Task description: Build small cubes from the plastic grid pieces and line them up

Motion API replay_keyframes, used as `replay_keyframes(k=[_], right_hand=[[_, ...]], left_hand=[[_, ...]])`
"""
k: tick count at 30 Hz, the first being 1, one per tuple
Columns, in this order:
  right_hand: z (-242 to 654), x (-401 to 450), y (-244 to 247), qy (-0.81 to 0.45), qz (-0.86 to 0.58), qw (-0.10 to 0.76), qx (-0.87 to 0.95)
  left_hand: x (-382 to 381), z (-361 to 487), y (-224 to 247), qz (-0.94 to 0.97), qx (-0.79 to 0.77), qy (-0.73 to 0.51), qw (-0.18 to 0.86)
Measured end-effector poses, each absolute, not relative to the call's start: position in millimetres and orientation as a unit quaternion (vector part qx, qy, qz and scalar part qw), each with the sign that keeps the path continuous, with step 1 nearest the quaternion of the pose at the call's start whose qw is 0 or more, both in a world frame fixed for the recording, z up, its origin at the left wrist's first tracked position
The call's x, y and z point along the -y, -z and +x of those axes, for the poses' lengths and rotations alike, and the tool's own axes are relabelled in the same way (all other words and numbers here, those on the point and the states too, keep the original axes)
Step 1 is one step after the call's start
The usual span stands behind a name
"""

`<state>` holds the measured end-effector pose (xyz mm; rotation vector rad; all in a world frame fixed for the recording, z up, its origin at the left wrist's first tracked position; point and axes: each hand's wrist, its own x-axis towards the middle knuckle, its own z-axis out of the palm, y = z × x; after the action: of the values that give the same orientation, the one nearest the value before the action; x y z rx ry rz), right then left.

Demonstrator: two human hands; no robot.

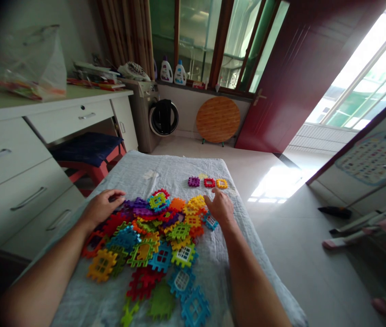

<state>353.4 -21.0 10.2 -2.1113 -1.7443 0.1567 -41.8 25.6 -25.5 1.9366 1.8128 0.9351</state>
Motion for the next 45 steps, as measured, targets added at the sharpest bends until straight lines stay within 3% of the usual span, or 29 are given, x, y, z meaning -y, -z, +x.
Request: replay_keyframes(k=[6, 11, 18, 21, 26, 35, 42, 45], right_hand=[[353.3, 20.7, -3.1, -0.087, -0.623, 0.202, 0.751], [342.8, 19.1, 6.3, -0.122, -0.620, 0.211, 0.746], [343.2, 19.4, 3.2, -0.128, -0.574, 0.326, 0.741], [337.7, 23.0, -0.3, -0.143, -0.540, 0.297, 0.775], [328.5, 28.2, -4.0, -0.150, -0.566, 0.215, 0.782], [322.3, 24.4, 5.1, -0.106, -0.639, 0.209, 0.733], [340.0, 18.1, 3.4, -0.078, -0.648, 0.287, 0.702], [352.1, 15.7, 7.1, -0.074, -0.673, 0.257, 0.690]], left_hand=[[-24.8, -41.0, 23.8, 0.678, -0.639, -0.325, 0.162], [-23.8, -40.2, 22.2, 0.675, -0.646, -0.315, 0.167], [-23.3, -40.3, 22.0, 0.675, -0.645, -0.321, 0.159], [-23.0, -40.1, 21.2, 0.674, -0.647, -0.318, 0.161], [-22.7, -39.6, 20.2, 0.676, -0.644, -0.315, 0.170], [-23.7, -40.3, 21.6, 0.678, -0.640, -0.322, 0.164], [-22.5, -38.8, 18.7, 0.676, -0.644, -0.320, 0.161], [-23.3, -39.8, 20.3, 0.678, -0.643, -0.316, 0.160]])
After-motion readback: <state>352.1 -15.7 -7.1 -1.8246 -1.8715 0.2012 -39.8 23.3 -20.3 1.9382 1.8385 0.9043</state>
